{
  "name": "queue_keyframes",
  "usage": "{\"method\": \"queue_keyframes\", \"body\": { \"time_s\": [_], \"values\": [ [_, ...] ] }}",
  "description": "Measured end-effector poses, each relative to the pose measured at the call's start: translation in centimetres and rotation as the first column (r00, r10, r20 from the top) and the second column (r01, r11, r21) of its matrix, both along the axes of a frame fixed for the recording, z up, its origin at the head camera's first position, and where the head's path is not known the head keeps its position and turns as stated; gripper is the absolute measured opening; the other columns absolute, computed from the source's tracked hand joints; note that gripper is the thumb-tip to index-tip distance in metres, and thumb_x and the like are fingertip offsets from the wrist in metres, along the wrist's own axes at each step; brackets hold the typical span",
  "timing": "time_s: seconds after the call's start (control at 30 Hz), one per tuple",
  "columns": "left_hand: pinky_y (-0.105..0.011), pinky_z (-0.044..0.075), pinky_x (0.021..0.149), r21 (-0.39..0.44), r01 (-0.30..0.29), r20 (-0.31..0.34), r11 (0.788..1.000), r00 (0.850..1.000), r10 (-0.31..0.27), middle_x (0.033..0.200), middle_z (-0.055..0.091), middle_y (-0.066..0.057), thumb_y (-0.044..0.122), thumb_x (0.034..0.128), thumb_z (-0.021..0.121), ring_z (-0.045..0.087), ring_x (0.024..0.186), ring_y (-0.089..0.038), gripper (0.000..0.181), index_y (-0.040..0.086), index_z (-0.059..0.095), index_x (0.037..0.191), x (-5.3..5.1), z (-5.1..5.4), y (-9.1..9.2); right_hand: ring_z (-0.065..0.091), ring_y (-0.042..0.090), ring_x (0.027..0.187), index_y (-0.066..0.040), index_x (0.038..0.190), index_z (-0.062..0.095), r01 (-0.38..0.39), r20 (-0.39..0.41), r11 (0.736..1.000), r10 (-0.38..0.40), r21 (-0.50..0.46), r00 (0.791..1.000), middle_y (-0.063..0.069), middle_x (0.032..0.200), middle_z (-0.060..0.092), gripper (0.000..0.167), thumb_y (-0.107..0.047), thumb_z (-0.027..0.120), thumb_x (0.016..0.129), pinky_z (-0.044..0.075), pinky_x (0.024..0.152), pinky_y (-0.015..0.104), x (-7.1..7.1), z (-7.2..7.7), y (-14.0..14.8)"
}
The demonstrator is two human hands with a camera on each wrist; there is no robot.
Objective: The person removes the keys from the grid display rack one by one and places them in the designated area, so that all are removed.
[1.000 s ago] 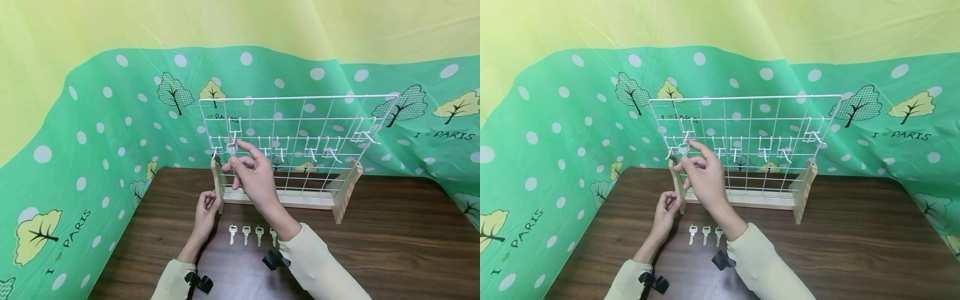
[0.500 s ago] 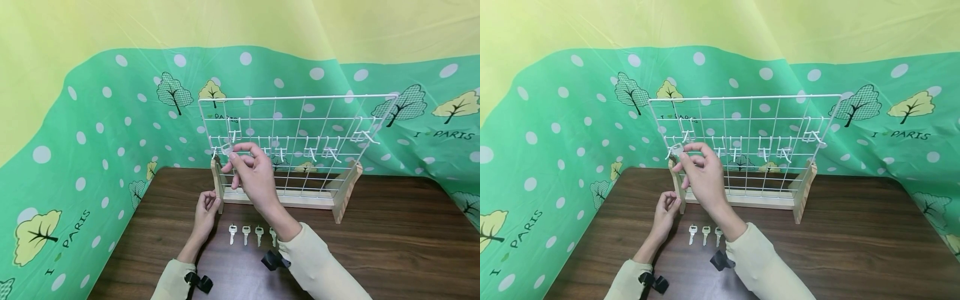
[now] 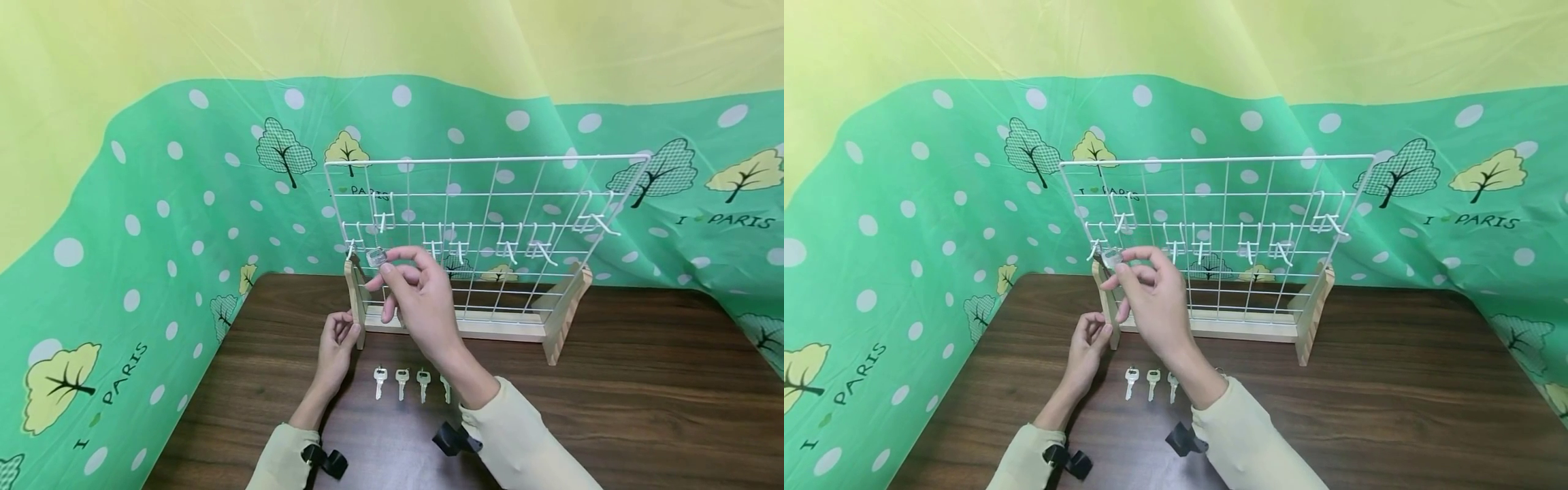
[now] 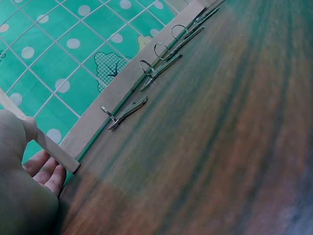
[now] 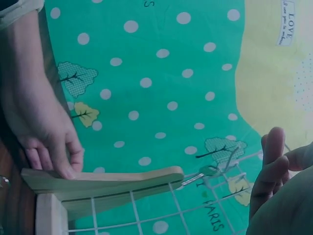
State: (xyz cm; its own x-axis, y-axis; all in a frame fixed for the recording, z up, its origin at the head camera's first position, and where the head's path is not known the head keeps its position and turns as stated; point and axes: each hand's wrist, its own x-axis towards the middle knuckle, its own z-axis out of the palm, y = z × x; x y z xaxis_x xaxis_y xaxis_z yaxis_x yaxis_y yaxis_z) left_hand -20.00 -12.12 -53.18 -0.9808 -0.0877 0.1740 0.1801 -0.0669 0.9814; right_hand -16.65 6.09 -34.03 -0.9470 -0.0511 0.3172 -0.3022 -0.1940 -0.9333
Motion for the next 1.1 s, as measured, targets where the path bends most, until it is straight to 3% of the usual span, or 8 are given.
{"method": "queue_keyframes", "body": {
  "time_s": [0.27, 0.5, 0.63, 0.87, 1.0, 1.1],
  "values": [
    [-0.020, 0.046, 0.116, -0.007, -0.011, -0.014, 1.000, 1.000, 0.011, 0.149, 0.060, -0.033, -0.008, 0.1083, 0.060, 0.055, 0.146, -0.040, 0.022, -0.016, 0.047, 0.123, -0.1, -0.2, 0.0, 0.063, 0.012, 0.050, 0.004, 0.135, 0.064, -0.015, 0.044, 0.999, 0.017, -0.029, 0.999, 0.018, 0.099, 0.083, 0.025, -0.001, 0.063, 0.110, 0.037, 0.040, 0.020, 0.7, -1.7, 0.9],
    [-0.019, 0.044, 0.116, -0.008, 0.001, -0.010, 1.000, 1.000, -0.001, 0.151, 0.057, -0.036, -0.007, 0.1091, 0.060, 0.050, 0.150, -0.044, 0.022, -0.017, 0.046, 0.124, -0.1, -0.2, 0.0, 0.065, 0.011, 0.055, 0.006, 0.138, 0.061, -0.036, 0.061, 0.998, 0.039, -0.042, 0.997, 0.004, 0.094, 0.083, 0.028, -0.001, 0.061, 0.111, 0.038, 0.042, 0.019, 1.5, -3.1, 2.1],
    [-0.018, 0.045, 0.115, -0.005, -0.003, -0.008, 1.000, 1.000, 0.003, 0.150, 0.057, -0.036, -0.008, 0.1087, 0.059, 0.051, 0.148, -0.044, 0.022, -0.017, 0.047, 0.124, -0.1, -0.3, 0.0, 0.066, 0.009, 0.058, 0.007, 0.136, 0.060, -0.042, 0.080, 0.998, 0.046, -0.053, 0.996, -0.001, 0.092, 0.083, 0.026, 0.001, 0.060, 0.110, 0.038, 0.043, 0.017, 2.1, -3.8, 3.0],
    [-0.018, 0.047, 0.114, 0.004, -0.011, -0.005, 1.000, 1.000, 0.011, 0.143, 0.061, -0.029, -0.009, 0.1081, 0.060, 0.055, 0.143, -0.039, 0.020, -0.015, 0.048, 0.124, -0.2, -0.3, 0.1, 0.058, 0.007, 0.056, 0.001, 0.126, 0.059, 0.002, 0.155, 0.997, 0.009, -0.073, 0.988, 0.001, 0.089, 0.083, 0.019, 0.005, 0.059, 0.108, 0.037, 0.049, 0.016, 3.0, -5.1, 4.6],
    [-0.019, 0.048, 0.113, 0.010, -0.013, -0.004, 1.000, 1.000, 0.013, 0.139, 0.062, -0.022, -0.009, 0.1079, 0.060, 0.057, 0.141, -0.037, 0.021, -0.015, 0.049, 0.124, -0.1, -0.2, 0.1, 0.054, 0.006, 0.057, -0.003, 0.130, 0.059, 0.041, 0.168, 0.995, -0.024, -0.096, 0.985, 0.001, 0.089, 0.083, 0.025, 0.007, 0.055, 0.108, 0.033, 0.050, 0.017, 3.3, -5.9, 5.4],
    [-0.019, 0.047, 0.113, 0.008, -0.013, -0.005, 1.000, 1.000, 0.013, 0.140, 0.062, -0.023, -0.009, 0.1079, 0.060, 0.056, 0.142, -0.039, 0.021, -0.015, 0.048, 0.124, -0.1, -0.2, 0.1, 0.054, 0.006, 0.058, -0.003, 0.136, 0.058, 0.041, 0.159, 0.994, -0.024, -0.105, 0.987, 0.000, 0.090, 0.083, 0.029, 0.006, 0.054, 0.109, 0.020, 0.046, 0.025, 3.6, -6.6, 6.0]
  ]
}}
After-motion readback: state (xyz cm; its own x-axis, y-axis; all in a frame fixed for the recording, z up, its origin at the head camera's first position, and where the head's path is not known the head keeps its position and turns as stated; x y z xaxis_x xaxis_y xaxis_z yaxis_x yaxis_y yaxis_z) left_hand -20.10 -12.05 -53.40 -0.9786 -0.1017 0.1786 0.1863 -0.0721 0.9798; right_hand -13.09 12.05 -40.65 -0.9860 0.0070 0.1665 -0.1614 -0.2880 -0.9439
